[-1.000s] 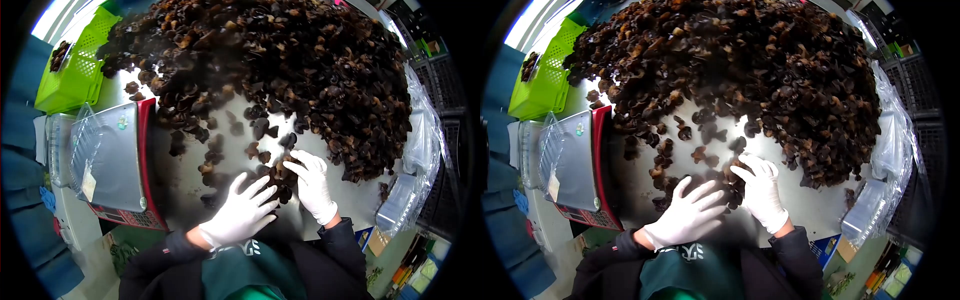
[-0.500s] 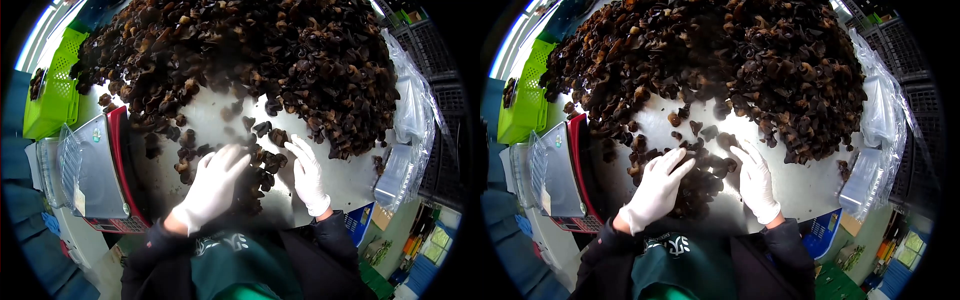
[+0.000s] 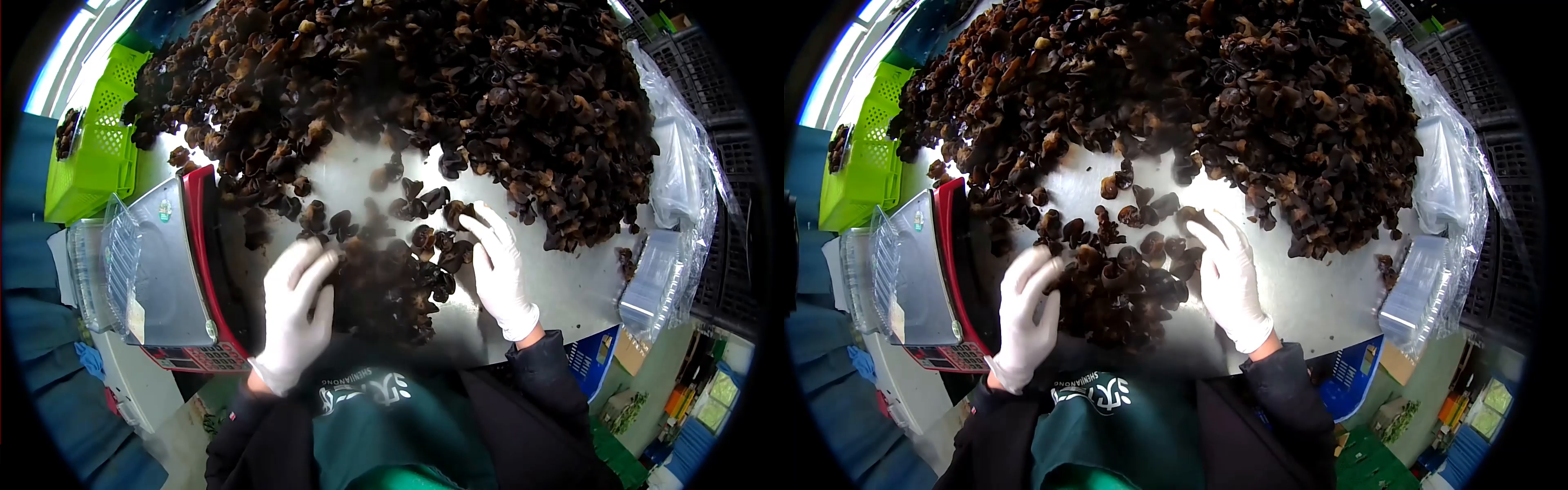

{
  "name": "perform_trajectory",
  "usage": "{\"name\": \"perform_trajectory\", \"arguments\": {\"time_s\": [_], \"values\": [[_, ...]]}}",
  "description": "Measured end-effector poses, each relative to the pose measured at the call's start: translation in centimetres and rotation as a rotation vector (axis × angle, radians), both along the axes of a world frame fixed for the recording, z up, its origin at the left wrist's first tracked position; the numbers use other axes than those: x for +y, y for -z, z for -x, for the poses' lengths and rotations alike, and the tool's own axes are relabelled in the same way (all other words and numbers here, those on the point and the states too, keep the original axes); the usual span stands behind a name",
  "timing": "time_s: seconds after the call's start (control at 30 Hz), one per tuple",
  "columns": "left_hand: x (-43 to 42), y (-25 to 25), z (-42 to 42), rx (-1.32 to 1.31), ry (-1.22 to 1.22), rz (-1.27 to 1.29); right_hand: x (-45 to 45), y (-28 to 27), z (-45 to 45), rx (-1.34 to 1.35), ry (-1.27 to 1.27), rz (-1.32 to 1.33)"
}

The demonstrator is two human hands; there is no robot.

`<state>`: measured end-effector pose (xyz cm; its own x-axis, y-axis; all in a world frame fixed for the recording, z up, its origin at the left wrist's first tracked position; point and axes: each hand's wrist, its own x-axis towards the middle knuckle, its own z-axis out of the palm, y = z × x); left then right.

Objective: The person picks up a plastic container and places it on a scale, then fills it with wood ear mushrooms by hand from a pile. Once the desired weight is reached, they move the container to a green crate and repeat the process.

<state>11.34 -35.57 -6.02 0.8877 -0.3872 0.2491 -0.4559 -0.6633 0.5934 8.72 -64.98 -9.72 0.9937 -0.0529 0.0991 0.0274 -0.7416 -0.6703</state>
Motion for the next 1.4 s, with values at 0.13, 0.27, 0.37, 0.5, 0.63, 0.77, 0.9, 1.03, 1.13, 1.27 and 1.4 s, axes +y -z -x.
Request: {"name": "perform_trajectory", "arguments": {"time_s": [0.13, 0.27, 0.37, 0.5, 0.63, 0.77, 0.9, 1.03, 1.13, 1.27, 1.4], "values": [[-1.7, 1.5, -1.7, 0.093, -0.026, -0.171, 0.9, -0.1, -1.5, -0.091, -0.026, 0.086], [-1.6, 2.3, 0.9, 0.176, 0.098, -0.203, 2.7, -0.2, -2.8, -0.199, -0.14, 0.273], [-1.0, 1.8, 3.1, 0.165, 0.072, -0.235, 5.1, 0.3, -4.2, -0.123, -0.205, 0.353], [0.2, 1.4, 4.9, 0.191, 0.054, -0.166, 6.6, 1.5, -6.6, -0.221, -0.293, 0.509], [0.9, 1.3, 3.6, 0.033, -0.089, 0.001, 6.7, 1.6, -6.6, -0.247, -0.311, 0.536], [-1.0, 0.6, -2.3, -0.144, -0.131, 0.027, 5.1, -1.4, -5.1, -0.155, -0.221, 0.369], [-3.8, 1.9, -7.3, -0.162, 0.001, -0.122, -0.6, -7.5, -1.3, 0.056, -0.256, 0.272], [-4.8, 4.6, -9.0, -0.045, 0.147, -0.346, -7.9, -11.0, 5.6, 0.638, -0.485, 0.508], [-4.5, 5.3, -8.8, -0.083, 0.089, -0.222, -9.2, -11.3, 8.5, 0.489, -0.167, 0.389], [-4.4, 4.1, -7.7, -0.072, 0.076, -0.171, -10.7, -11.1, 10.5, 0.259, 0.235, 0.249], [-5.3, 5.3, -6.8, -0.116, 0.106, -0.293, -10.3, -11.1, 10.7, 0.162, 0.312, 0.205]]}}
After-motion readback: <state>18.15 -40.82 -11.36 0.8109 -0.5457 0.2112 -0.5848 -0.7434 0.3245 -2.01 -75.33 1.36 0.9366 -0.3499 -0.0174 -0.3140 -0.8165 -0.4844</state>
